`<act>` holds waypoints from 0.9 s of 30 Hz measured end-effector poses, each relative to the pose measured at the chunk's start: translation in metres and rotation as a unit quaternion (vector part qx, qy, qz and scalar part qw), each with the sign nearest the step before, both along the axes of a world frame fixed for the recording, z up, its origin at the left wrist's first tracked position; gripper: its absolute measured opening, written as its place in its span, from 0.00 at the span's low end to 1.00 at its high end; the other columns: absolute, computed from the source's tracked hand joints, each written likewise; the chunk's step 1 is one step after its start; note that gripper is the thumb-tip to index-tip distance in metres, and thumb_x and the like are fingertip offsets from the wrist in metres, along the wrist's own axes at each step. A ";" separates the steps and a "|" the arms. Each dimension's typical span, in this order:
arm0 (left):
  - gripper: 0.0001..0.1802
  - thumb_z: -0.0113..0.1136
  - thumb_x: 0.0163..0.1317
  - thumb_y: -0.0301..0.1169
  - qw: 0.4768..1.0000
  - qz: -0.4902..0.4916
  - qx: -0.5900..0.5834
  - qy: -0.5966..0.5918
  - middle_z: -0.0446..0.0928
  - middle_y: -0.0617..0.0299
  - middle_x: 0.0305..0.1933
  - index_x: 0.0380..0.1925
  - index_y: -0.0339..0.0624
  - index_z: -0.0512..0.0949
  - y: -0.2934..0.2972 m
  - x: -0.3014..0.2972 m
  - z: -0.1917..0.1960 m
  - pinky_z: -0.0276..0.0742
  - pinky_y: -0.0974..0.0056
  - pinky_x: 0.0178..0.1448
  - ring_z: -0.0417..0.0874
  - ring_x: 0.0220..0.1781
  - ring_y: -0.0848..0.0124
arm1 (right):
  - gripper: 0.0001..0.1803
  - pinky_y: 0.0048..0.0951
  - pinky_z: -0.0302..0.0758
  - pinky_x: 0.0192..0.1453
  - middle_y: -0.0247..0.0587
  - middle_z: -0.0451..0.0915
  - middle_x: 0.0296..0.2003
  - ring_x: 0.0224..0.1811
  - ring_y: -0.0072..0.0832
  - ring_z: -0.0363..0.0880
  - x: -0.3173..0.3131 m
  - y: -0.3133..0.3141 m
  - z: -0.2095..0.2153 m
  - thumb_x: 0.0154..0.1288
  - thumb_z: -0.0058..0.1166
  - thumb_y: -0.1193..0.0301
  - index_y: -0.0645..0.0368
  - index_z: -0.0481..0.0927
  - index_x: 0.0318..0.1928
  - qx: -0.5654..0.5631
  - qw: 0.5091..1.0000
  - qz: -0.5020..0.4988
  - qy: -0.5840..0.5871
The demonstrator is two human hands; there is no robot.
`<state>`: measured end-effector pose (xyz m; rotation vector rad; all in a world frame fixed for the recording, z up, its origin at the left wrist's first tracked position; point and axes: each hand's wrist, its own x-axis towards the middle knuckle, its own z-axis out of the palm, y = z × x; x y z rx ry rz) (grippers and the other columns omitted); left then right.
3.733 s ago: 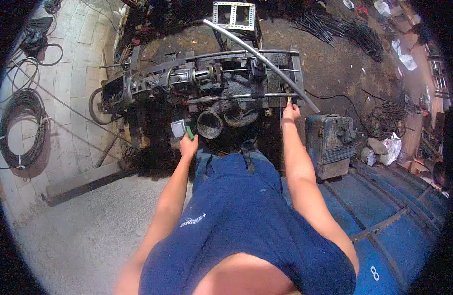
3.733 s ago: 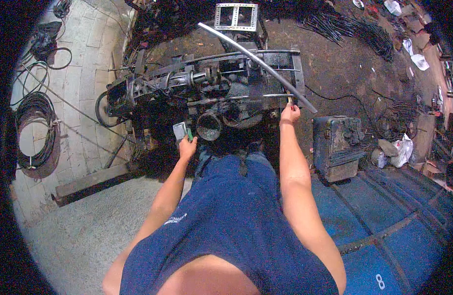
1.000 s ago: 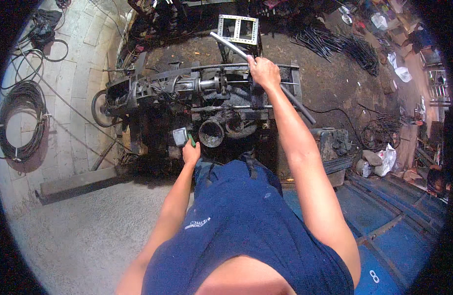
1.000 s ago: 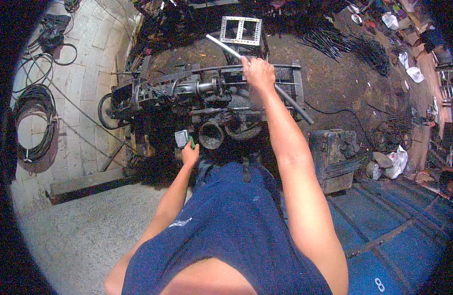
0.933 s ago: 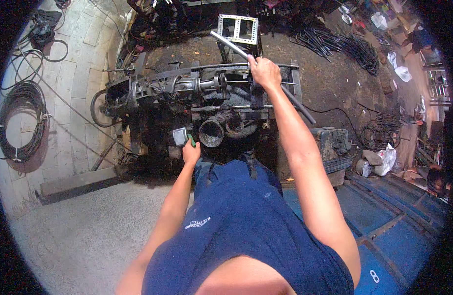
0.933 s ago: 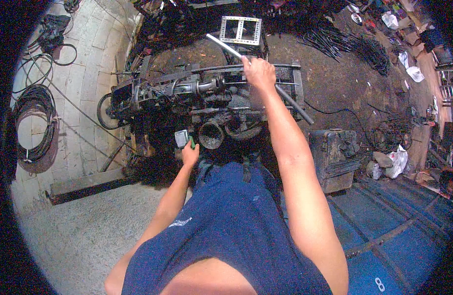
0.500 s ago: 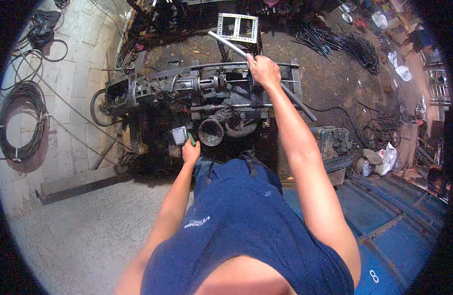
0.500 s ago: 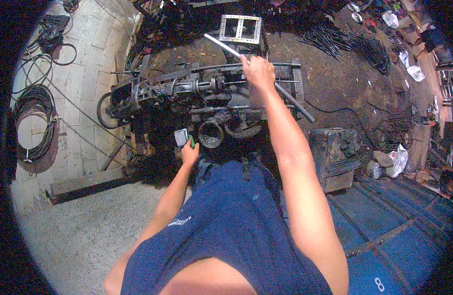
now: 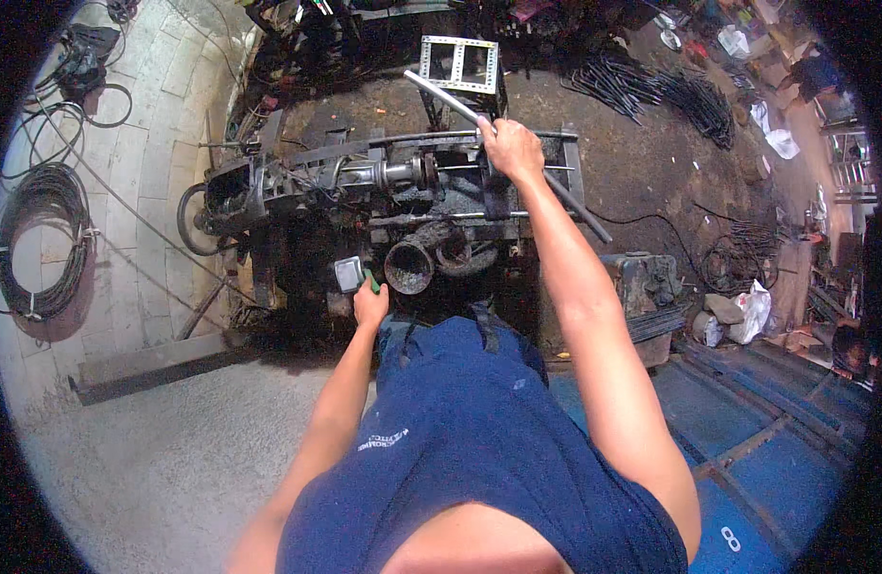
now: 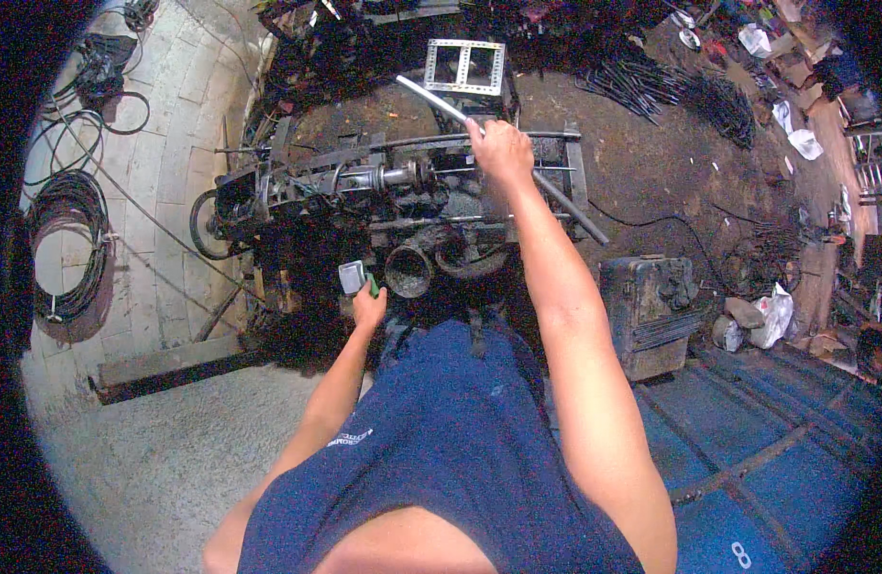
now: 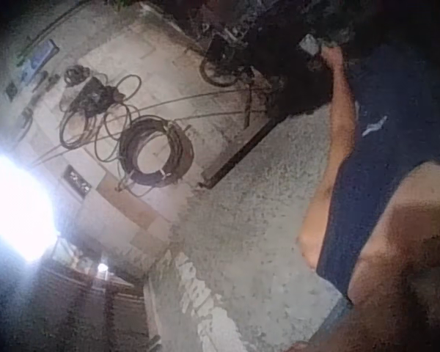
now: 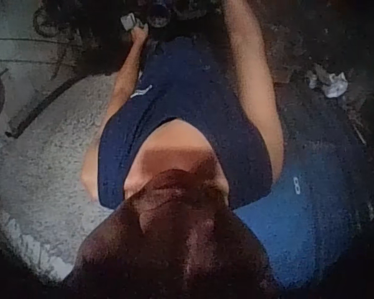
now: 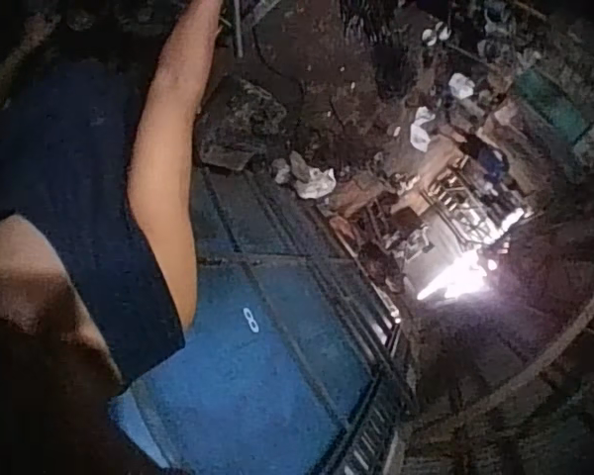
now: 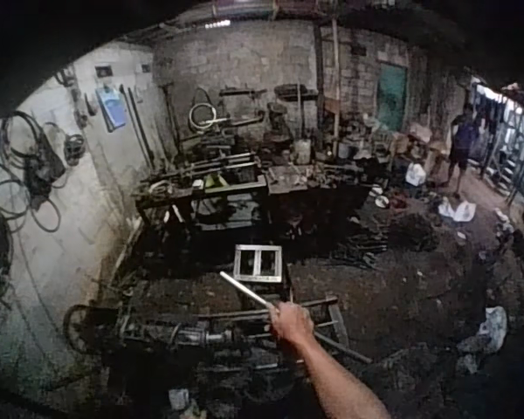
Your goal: Manipulating and forming metal rods using a workshop machine.
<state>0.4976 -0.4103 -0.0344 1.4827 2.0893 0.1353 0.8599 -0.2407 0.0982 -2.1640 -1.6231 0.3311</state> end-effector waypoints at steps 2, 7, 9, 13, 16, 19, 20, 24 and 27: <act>0.28 0.60 0.57 0.44 1.000 0.001 0.005 0.001 0.79 0.37 0.45 0.55 0.40 0.75 0.000 0.000 0.000 0.75 0.46 0.53 0.80 0.49 0.43 | 0.34 0.51 0.74 0.50 0.58 0.81 0.38 0.44 0.54 0.80 -0.001 -0.001 0.000 0.71 0.35 0.44 0.63 0.81 0.33 -0.010 1.000 0.003 0.015; 0.29 0.59 0.56 0.44 1.000 -0.004 -0.007 -0.009 0.79 0.38 0.45 0.55 0.40 0.75 0.001 -0.003 -0.003 0.75 0.47 0.53 0.80 0.49 0.43 | 0.32 0.51 0.75 0.47 0.56 0.81 0.36 0.41 0.53 0.81 -0.006 -0.001 -0.001 0.71 0.36 0.46 0.62 0.81 0.33 0.012 1.000 0.016 -0.007; 0.29 0.59 0.56 0.45 1.000 -0.004 -0.007 -0.005 0.79 0.38 0.45 0.55 0.40 0.75 0.002 -0.002 -0.006 0.75 0.47 0.53 0.80 0.49 0.43 | 0.31 0.50 0.76 0.45 0.55 0.81 0.35 0.39 0.53 0.81 -0.007 -0.001 -0.004 0.71 0.37 0.47 0.62 0.81 0.33 0.022 0.999 0.020 -0.016; 0.30 0.59 0.56 0.45 1.000 -0.013 -0.015 0.002 0.80 0.38 0.45 0.55 0.39 0.75 0.004 -0.005 -0.011 0.75 0.47 0.54 0.80 0.49 0.43 | 0.24 0.46 0.77 0.43 0.50 0.82 0.32 0.36 0.46 0.83 -0.009 -0.003 -0.008 0.70 0.44 0.52 0.59 0.81 0.32 0.075 0.995 0.029 -0.060; 0.30 0.59 0.56 0.45 1.000 -0.011 0.006 0.013 0.80 0.37 0.45 0.55 0.39 0.76 0.003 -0.002 -0.008 0.75 0.47 0.54 0.80 0.49 0.42 | 0.21 0.46 0.76 0.42 0.49 0.82 0.31 0.35 0.45 0.82 -0.005 -0.010 -0.009 0.70 0.46 0.54 0.59 0.80 0.32 0.090 0.994 0.034 -0.056; 0.29 0.59 0.56 0.45 1.000 -0.004 0.022 0.007 0.79 0.37 0.45 0.54 0.39 0.76 0.002 -0.003 -0.011 0.75 0.47 0.54 0.80 0.49 0.43 | 0.21 0.48 0.76 0.41 0.50 0.81 0.31 0.34 0.47 0.81 -0.002 -0.012 -0.010 0.70 0.46 0.54 0.60 0.79 0.33 0.108 0.992 0.038 -0.049; 0.29 0.59 0.56 0.45 1.000 -0.006 0.021 0.007 0.79 0.37 0.45 0.54 0.39 0.76 0.003 -0.001 -0.007 0.75 0.47 0.54 0.80 0.49 0.43 | 0.22 0.50 0.76 0.40 0.51 0.81 0.30 0.34 0.50 0.81 0.000 -0.012 -0.011 0.70 0.45 0.53 0.60 0.78 0.33 0.117 0.991 0.039 -0.046; 0.28 0.59 0.56 0.44 1.000 -0.004 -0.003 0.015 0.80 0.38 0.44 0.52 0.38 0.77 0.006 0.004 0.002 0.75 0.47 0.54 0.80 0.49 0.43 | 0.21 0.49 0.76 0.39 0.50 0.81 0.29 0.34 0.48 0.81 -0.003 -0.012 -0.013 0.70 0.45 0.54 0.59 0.78 0.33 0.129 0.989 0.042 -0.053; 0.27 0.59 0.56 0.45 1.000 0.000 -0.007 0.018 0.80 0.39 0.44 0.51 0.39 0.77 0.008 0.006 0.005 0.75 0.47 0.53 0.80 0.49 0.43 | 0.19 0.46 0.75 0.44 0.46 0.81 0.31 0.37 0.44 0.81 -0.007 -0.012 -0.011 0.68 0.48 0.56 0.59 0.79 0.32 0.103 0.992 0.039 -0.062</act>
